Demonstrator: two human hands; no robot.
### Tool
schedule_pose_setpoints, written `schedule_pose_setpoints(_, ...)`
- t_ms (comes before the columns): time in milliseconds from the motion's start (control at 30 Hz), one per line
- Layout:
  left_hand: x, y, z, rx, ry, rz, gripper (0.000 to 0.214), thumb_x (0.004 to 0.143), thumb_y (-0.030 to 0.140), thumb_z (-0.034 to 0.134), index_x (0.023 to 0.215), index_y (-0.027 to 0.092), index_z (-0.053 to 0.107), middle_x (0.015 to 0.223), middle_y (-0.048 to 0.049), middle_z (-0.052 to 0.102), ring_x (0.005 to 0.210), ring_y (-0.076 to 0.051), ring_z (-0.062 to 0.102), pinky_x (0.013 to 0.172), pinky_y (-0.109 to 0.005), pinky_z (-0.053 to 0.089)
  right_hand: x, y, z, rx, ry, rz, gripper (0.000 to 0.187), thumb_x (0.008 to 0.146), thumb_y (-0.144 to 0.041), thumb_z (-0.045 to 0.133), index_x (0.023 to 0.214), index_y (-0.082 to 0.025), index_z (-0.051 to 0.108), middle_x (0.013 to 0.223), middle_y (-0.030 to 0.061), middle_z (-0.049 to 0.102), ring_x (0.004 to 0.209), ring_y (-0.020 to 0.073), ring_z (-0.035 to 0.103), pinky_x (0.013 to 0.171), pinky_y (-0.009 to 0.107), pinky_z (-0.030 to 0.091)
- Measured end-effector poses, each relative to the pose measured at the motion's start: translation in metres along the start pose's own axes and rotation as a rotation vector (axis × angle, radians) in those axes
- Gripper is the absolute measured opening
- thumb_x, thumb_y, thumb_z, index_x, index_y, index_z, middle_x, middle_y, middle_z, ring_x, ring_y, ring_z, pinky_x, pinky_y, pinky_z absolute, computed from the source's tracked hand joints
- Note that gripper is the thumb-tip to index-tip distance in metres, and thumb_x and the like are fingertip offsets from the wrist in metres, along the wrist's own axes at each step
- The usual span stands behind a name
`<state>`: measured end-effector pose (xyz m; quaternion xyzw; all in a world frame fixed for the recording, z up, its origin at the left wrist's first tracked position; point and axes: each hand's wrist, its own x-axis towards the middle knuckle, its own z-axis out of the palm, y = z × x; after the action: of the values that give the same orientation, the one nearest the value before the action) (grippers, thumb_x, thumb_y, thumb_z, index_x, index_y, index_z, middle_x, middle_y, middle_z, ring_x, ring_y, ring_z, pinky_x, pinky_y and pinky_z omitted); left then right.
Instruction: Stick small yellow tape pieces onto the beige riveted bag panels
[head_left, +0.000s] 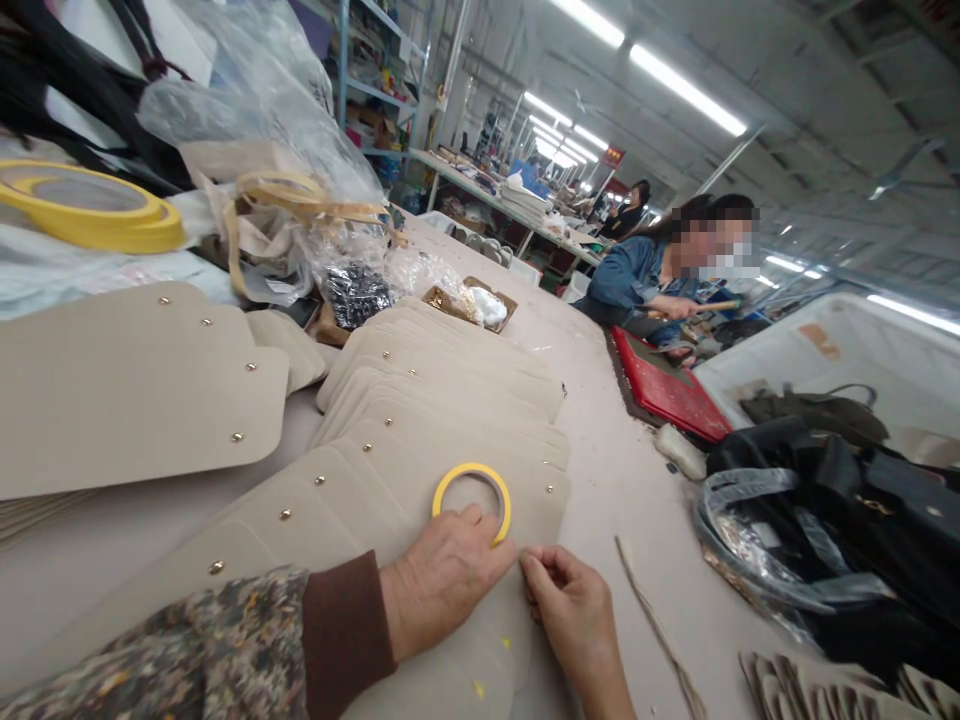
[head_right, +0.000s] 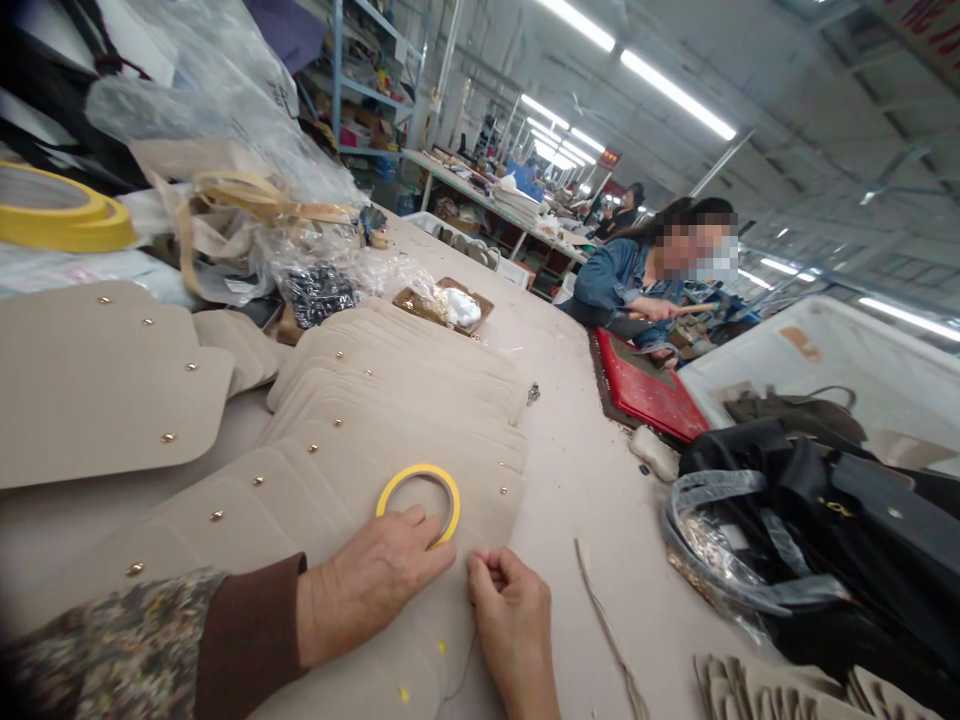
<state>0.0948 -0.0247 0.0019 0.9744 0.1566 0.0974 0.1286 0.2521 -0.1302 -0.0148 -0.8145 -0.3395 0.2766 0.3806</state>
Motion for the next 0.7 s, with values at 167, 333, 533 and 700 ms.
schedule_pose_setpoints(167, -0.001, 0.0, 0.002, 0.017, 0.002, 0.003, 0.011, 0.09, 0.008, 0.049, 0.089, 0.018, 0.052, 0.086, -0.0047, 0.057, 0.079, -0.023, 0.053, 0.067, -0.036, 0.05, 0.002, -0.004, 0.001, -0.225, 0.054, -0.136, 0.029, 0.078, -0.044, 0.058, 0.072, -0.018, 0.069, 0.054, 0.001, 0.063, 0.051, 0.015, 0.056, 0.052, 0.024, 0.041)
schedule_pose_setpoints(333, -0.002, 0.001, 0.001, 0.025, 0.014, 0.009, 0.014, 0.09, 0.006, 0.047, 0.087, 0.018, 0.051, 0.086, -0.0051, 0.057, 0.078, -0.024, 0.053, 0.066, -0.036, 0.05, -0.001, 0.003, -0.007, -0.207, 0.13, -0.089, 0.033, 0.076, -0.05, 0.065, 0.088, -0.019, 0.062, 0.048, -0.0047, 0.057, 0.045, 0.0144, 0.053, 0.048, 0.023, 0.04)
schedule_pose_setpoints(533, -0.001, 0.0, -0.001, 0.03, -0.028, 0.007, 0.011, 0.091, 0.008, 0.048, 0.088, 0.018, 0.053, 0.087, -0.0059, 0.058, 0.08, -0.024, 0.055, 0.068, -0.036, 0.052, -0.009, 0.012, -0.01, -0.067, -0.013, -0.098, 0.038, 0.08, -0.053, 0.06, 0.075, -0.017, 0.068, 0.063, 0.003, 0.066, 0.059, 0.0167, 0.059, 0.055, 0.023, 0.045)
schedule_pose_setpoints(700, 0.001, 0.001, -0.002, 0.005, -0.07, -0.007, 0.014, 0.092, 0.008, 0.045, 0.093, 0.018, 0.055, 0.09, -0.0064, 0.06, 0.082, -0.026, 0.056, 0.068, -0.038, 0.053, -0.008, 0.009, 0.003, -0.184, 0.098, -0.211, 0.035, 0.084, -0.05, 0.056, 0.075, -0.019, 0.071, 0.068, 0.0031, 0.07, 0.06, 0.0162, 0.062, 0.061, 0.022, 0.045)
